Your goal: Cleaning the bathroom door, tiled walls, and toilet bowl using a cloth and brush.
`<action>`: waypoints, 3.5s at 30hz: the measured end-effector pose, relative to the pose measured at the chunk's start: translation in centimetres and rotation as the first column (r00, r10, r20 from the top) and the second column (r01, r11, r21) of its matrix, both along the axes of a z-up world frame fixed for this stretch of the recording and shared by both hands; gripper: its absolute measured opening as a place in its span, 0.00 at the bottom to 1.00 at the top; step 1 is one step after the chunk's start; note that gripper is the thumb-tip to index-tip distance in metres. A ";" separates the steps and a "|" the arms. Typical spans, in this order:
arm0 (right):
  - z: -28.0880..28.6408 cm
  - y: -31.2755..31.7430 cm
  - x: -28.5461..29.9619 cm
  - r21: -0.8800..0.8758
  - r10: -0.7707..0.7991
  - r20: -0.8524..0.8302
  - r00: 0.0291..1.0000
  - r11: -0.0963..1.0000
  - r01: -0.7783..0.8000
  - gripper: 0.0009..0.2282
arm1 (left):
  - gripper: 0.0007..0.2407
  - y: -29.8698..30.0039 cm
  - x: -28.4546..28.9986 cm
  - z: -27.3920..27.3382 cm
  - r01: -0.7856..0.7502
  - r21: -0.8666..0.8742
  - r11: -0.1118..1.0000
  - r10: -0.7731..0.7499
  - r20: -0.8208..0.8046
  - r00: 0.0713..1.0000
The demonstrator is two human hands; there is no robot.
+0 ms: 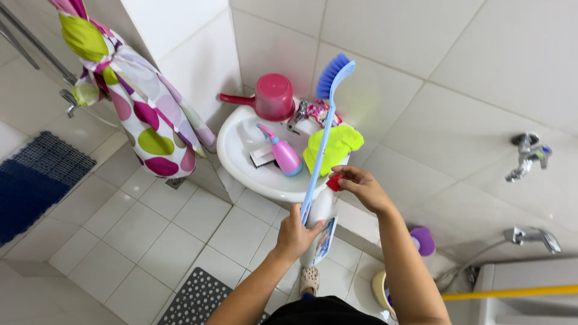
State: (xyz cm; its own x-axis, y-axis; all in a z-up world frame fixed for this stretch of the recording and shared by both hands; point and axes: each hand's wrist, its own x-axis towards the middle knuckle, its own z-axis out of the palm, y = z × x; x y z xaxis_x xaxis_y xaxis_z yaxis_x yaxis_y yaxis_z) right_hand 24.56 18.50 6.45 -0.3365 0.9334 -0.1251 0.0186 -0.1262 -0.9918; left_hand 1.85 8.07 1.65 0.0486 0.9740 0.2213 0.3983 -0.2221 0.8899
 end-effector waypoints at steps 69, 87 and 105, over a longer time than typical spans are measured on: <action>-13.3 -51.1 15.3 0.497 -0.916 0.382 -0.125 0.090 0.863 0.42 | 0.15 -28.7 31.2 -8.7 0.810 -0.246 0.533 -0.471 0.708 0.525; -16.1 -67.9 35.4 0.270 -0.679 0.703 -0.210 -0.018 0.963 0.32 | 0.15 -35.3 47.1 -17.2 0.556 -0.763 0.331 -0.673 0.222 0.706; -25.0 -63.7 52.7 0.129 -0.624 0.772 -0.116 -0.025 0.991 0.33 | 0.14 -32.5 59.5 -34.3 0.564 -0.718 0.407 -0.786 0.039 0.617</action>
